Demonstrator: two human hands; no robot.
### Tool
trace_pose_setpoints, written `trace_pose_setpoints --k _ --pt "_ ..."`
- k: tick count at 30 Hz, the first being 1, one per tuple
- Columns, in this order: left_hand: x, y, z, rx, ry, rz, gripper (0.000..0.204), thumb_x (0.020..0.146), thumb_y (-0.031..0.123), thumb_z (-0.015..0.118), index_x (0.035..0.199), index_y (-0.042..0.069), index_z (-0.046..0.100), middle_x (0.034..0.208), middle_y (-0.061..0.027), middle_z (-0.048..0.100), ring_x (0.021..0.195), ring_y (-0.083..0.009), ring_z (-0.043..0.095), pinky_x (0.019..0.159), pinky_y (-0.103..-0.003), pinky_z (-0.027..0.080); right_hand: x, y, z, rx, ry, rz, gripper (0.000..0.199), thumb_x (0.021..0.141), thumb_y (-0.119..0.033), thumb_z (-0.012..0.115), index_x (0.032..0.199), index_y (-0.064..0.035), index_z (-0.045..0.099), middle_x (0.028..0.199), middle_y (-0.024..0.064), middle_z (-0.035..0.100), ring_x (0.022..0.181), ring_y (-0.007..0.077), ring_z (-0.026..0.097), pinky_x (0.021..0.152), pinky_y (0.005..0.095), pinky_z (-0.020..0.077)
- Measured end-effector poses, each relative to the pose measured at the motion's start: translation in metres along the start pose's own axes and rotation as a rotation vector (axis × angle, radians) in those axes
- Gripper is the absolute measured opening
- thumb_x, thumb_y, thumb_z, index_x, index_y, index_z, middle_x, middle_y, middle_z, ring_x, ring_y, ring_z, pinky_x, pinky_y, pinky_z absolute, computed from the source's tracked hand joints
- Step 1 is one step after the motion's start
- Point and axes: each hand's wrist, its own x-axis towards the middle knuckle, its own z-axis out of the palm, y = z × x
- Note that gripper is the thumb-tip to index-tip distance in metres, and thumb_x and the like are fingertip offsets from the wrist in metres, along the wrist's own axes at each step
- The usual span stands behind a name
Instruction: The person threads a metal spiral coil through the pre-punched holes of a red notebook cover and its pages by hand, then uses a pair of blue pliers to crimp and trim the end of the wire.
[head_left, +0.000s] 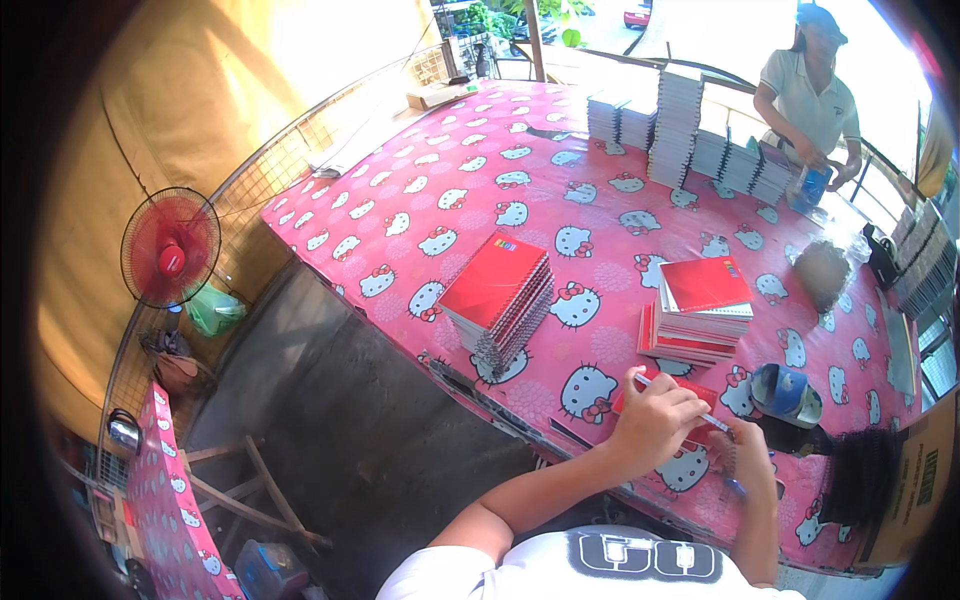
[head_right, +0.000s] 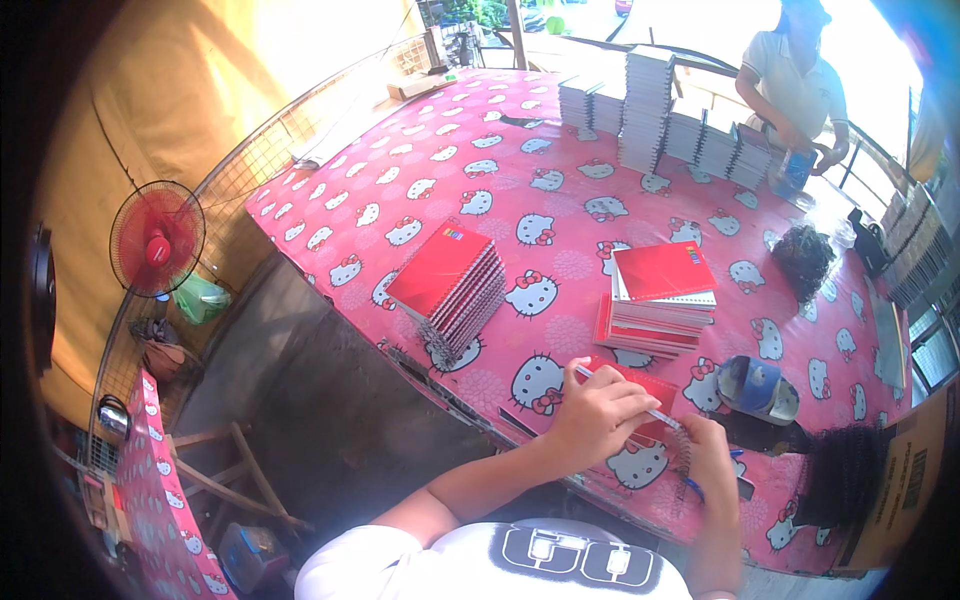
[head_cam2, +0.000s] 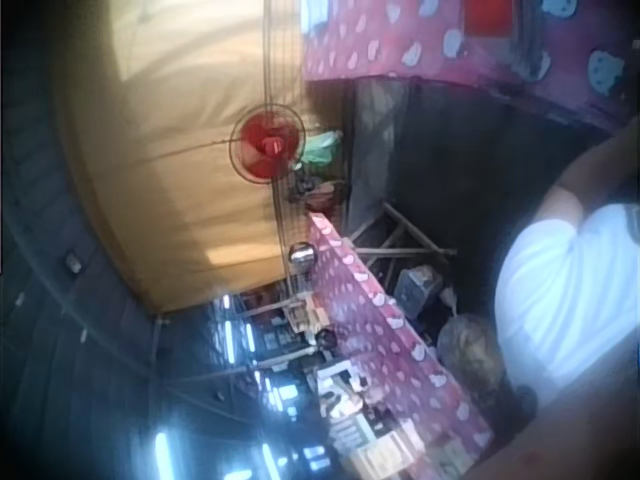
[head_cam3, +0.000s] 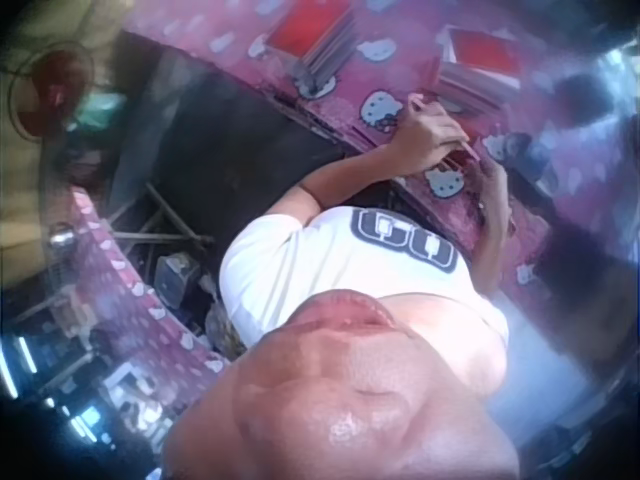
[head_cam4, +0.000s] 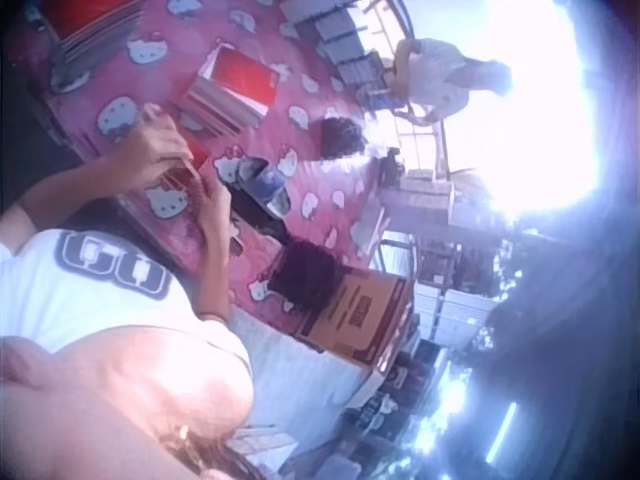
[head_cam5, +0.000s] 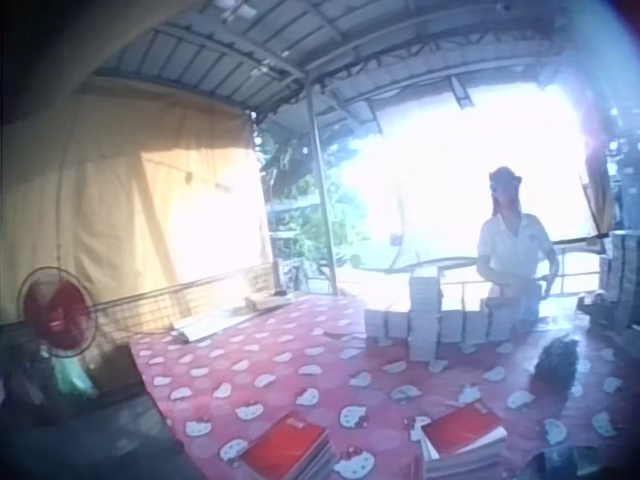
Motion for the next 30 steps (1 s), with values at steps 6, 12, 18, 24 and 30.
trace_pose_setpoints --k 6,12,18,24,30 --pt "0.005 -0.005 -0.01 -0.056 0.01 -0.013 0.014 0.078 0.022 0.075 0.091 0.018 0.073 0.089 0.0074 0.069 0.087 -0.0124 0.057 0.096 -0.047 0.027 0.0 0.029 -0.046 -0.126 0.447 -0.311 0.028 0.076 -0.001 0.071 0.103 0.0021 0.066 0.091 0.0115 0.068 0.077 0.0168 0.064 0.067 0.0301 0.0504" --pt "0.013 0.009 -0.008 -0.135 -0.031 0.006 0.026 0.075 0.018 0.076 0.1 0.017 0.07 0.09 0.0059 0.069 0.088 -0.0152 0.059 0.095 -0.046 0.029 0.0 0.068 -0.116 -0.657 0.682 -0.393 0.057 0.06 -0.008 0.081 0.111 0.0038 0.059 0.107 0.0173 0.061 0.101 0.0351 0.057 0.089 0.043 0.0449" --pt "0.023 0.01 0.006 -0.102 -0.116 0.041 0.031 0.069 0.017 0.08 0.097 0.014 0.069 0.094 -0.0001 0.068 0.092 -0.0187 0.06 0.094 -0.043 0.033 0.027 0.102 -0.144 -0.775 0.571 -0.355 0.046 0.074 -0.024 0.073 0.115 -0.0078 0.06 0.091 0.0169 0.064 0.087 0.0379 0.059 0.077 0.0455 0.0479" --pt "0.023 0.003 0.013 -0.173 -0.033 0.014 0.029 0.066 0.022 0.083 0.088 0.009 0.068 0.085 -0.0036 0.067 0.088 -0.0237 0.06 0.086 -0.041 0.039 0.031 0.047 -0.104 0.143 0.274 -0.681 0.048 0.067 -0.004 0.076 0.111 -0.0036 0.057 0.093 0.0093 0.066 0.082 0.0196 0.061 0.077 0.0328 0.0486" --pt "0.024 0.004 0.009 -0.221 -0.053 -0.004 0.027 0.066 0.023 0.083 0.084 0.009 0.068 0.083 -0.0034 0.066 0.087 -0.0233 0.059 0.088 -0.04 0.038 0.03 0.029 -0.089 0.422 -0.169 -0.813 0.038 0.075 -0.012 0.077 0.107 -0.0045 0.058 0.104 0.0084 0.063 0.101 0.0173 0.059 0.089 0.0355 0.0456"
